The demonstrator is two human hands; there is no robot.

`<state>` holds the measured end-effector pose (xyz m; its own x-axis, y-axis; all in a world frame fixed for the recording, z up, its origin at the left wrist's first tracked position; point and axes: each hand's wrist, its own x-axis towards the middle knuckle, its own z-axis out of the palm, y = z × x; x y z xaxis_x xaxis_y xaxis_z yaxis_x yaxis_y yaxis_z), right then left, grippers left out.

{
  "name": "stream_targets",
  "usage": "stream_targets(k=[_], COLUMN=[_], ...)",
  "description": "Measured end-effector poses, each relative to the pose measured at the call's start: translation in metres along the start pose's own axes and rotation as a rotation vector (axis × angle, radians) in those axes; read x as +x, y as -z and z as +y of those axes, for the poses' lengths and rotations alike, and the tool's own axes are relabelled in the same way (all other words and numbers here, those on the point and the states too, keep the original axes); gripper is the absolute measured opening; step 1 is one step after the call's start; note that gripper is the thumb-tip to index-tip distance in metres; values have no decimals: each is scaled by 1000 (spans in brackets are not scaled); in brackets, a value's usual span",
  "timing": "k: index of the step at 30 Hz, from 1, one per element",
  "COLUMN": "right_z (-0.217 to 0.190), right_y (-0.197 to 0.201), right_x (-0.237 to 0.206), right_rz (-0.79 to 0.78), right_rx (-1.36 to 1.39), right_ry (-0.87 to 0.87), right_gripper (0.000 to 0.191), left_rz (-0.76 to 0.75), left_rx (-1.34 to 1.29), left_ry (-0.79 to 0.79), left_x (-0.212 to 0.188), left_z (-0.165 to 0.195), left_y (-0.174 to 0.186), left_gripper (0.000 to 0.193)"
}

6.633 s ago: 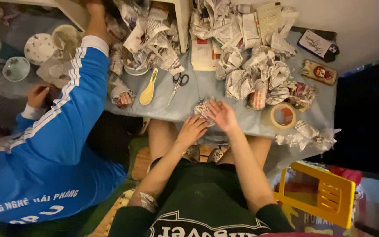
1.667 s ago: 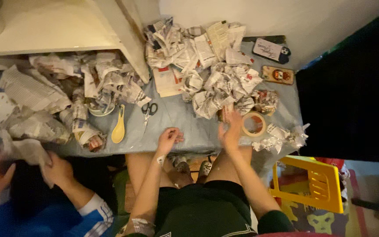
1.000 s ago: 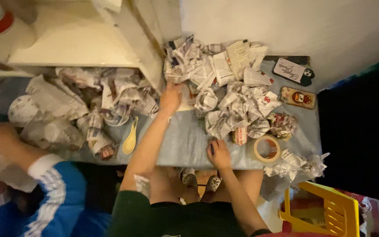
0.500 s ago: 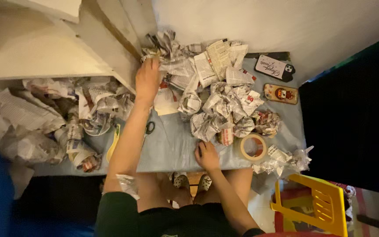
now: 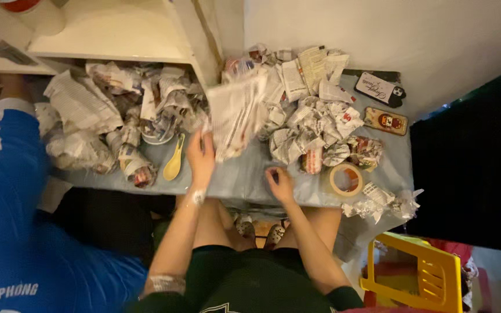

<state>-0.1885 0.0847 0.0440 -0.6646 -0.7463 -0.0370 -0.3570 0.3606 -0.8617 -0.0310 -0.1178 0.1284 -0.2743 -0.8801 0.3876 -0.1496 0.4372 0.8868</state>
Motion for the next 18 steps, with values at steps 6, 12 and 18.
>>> stream_targets(k=[6, 12, 18], right_z=[-25, -22, -6], right_y=[-22, -11, 14], right_x=[-22, -26, -29], right_rz=[-221, -91, -10], right_rx=[947, 792, 808], right_ry=[-420, -576, -445], right_gripper=[60, 48, 38], left_rz=[-136, -217, -103], left_rx=[-841, -960, -1106], left_ry=[804, 943, 955], left_x=[-130, -151, -124], left_z=[-61, -59, -64], left_y=[9, 33, 34], left_gripper=[25, 31, 35])
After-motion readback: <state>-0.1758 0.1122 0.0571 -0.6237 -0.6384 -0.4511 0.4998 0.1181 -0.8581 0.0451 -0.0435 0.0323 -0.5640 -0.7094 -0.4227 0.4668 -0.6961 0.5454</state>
